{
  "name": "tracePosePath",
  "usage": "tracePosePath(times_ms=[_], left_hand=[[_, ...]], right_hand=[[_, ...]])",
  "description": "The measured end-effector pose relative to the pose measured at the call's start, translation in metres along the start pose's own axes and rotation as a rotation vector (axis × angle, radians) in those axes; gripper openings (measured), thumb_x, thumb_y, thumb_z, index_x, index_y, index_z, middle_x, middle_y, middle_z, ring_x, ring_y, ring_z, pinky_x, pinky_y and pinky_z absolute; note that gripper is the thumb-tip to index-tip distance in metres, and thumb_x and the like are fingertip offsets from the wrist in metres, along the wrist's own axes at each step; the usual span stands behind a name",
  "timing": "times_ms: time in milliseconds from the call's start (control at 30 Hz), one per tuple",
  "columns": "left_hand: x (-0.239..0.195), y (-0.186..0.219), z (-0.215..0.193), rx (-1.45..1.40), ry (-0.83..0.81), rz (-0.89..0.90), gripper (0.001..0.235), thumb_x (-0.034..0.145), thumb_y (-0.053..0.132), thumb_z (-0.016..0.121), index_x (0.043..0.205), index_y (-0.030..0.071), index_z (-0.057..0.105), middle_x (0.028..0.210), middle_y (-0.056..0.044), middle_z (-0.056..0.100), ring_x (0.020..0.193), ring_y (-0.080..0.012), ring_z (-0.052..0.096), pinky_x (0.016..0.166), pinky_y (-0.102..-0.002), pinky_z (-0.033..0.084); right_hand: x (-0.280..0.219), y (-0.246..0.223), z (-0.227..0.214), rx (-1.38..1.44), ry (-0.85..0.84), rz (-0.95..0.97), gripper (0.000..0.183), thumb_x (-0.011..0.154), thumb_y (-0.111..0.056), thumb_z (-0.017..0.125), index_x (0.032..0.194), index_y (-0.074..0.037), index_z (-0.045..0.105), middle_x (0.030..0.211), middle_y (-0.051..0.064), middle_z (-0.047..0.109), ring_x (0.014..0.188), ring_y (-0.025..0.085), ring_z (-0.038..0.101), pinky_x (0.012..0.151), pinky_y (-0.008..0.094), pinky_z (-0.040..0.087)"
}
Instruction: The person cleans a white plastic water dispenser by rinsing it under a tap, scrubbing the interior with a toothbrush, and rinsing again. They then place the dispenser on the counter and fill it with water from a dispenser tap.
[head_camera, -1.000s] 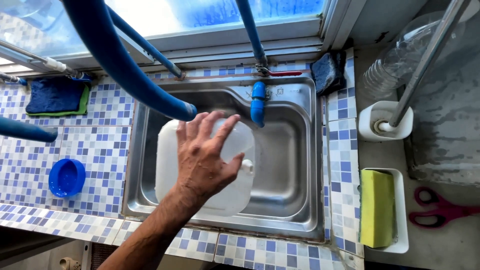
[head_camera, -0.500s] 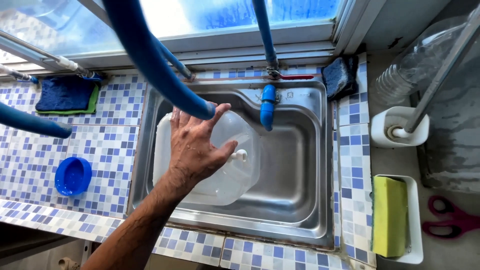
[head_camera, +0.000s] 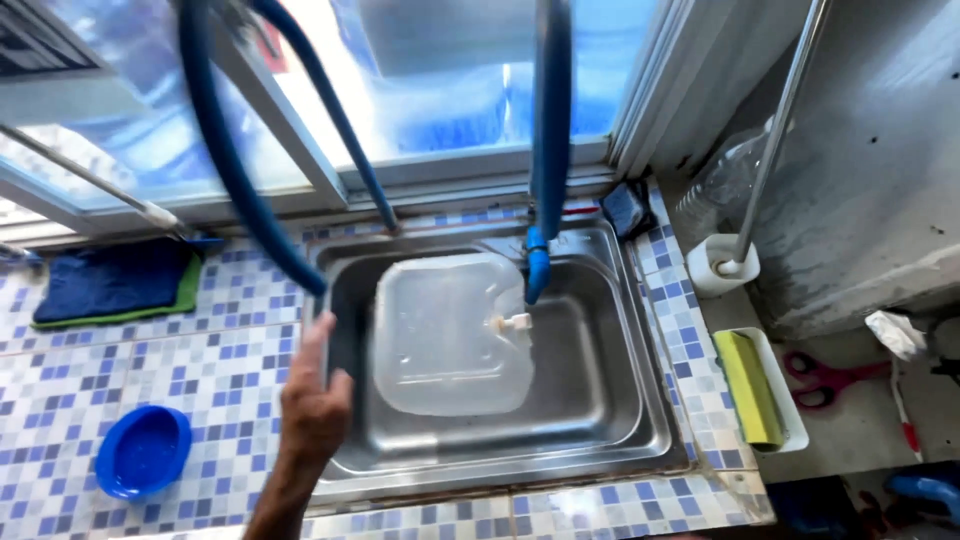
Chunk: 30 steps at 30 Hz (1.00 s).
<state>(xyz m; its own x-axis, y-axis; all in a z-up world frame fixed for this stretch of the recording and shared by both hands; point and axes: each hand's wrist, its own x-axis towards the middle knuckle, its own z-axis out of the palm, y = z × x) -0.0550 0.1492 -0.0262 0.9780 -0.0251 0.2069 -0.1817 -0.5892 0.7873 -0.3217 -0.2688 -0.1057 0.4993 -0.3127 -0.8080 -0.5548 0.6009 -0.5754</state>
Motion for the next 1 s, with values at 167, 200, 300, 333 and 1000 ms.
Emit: tracePosePath(times_ms=[167, 200, 300, 333, 1000], left_hand=[[-0.011, -0.094, 0.024, -0.258, -0.573, 0.068, 0.122, 0.071, 0.069, 0.073, 0.162, 0.008, 0.021, 0.168, -0.023, 0.025, 0.155, -0.0366, 0.024, 0.124, -0.052, 0.022], [-0.005, -0.079, 0.021, -0.260, -0.564, 0.074, 0.122, 0.071, 0.069, 0.073, 0.162, 0.008, 0.021, 0.168, -0.023, 0.025, 0.155, -0.0366, 0.024, 0.124, -0.052, 0.022], [0.001, -0.050, 0.024, -0.284, -0.755, -0.082, 0.154, 0.052, 0.033, 0.101, 0.167, 0.017, -0.001, 0.170, -0.022, 0.013, 0.155, -0.0448, 0.017, 0.127, -0.060, 0.021], [0.000, -0.051, 0.030, -0.280, -0.798, -0.109, 0.158, 0.051, 0.037, 0.101, 0.166, 0.023, -0.007, 0.169, -0.022, 0.018, 0.153, -0.0459, 0.021, 0.127, -0.061, 0.022], [-0.052, 0.038, -0.004, -0.325, -0.508, 0.335, 0.147, 0.060, 0.037, 0.096, 0.166, 0.023, -0.005, 0.169, -0.032, 0.003, 0.147, -0.0591, 0.018, 0.118, -0.067, 0.034]], right_hand=[[-0.019, -0.057, 0.145, -0.419, 0.013, -0.421, 0.042, 0.106, -0.023, 0.050, 0.131, 0.003, 0.072, 0.111, 0.022, 0.079, 0.099, 0.032, 0.072, 0.093, 0.040, 0.056], [0.072, -0.043, 0.149, -0.421, 0.010, -0.431, 0.042, 0.106, -0.023, 0.050, 0.131, 0.003, 0.072, 0.111, 0.022, 0.079, 0.099, 0.032, 0.072, 0.093, 0.040, 0.056], [0.230, 0.002, 0.152, -0.284, -0.101, -0.460, 0.045, 0.104, -0.045, 0.063, 0.141, -0.019, 0.065, 0.133, 0.015, 0.067, 0.109, 0.031, 0.065, 0.099, 0.055, 0.045], [0.227, 0.003, 0.157, -0.287, -0.111, -0.473, 0.045, 0.104, -0.045, 0.063, 0.141, -0.019, 0.064, 0.133, 0.015, 0.066, 0.110, 0.031, 0.065, 0.100, 0.055, 0.045], [0.188, -0.030, 0.120, -0.331, -0.336, -0.633, 0.050, 0.103, -0.045, 0.063, 0.145, -0.020, 0.052, 0.140, 0.013, 0.053, 0.118, 0.030, 0.055, 0.104, 0.055, 0.039]])
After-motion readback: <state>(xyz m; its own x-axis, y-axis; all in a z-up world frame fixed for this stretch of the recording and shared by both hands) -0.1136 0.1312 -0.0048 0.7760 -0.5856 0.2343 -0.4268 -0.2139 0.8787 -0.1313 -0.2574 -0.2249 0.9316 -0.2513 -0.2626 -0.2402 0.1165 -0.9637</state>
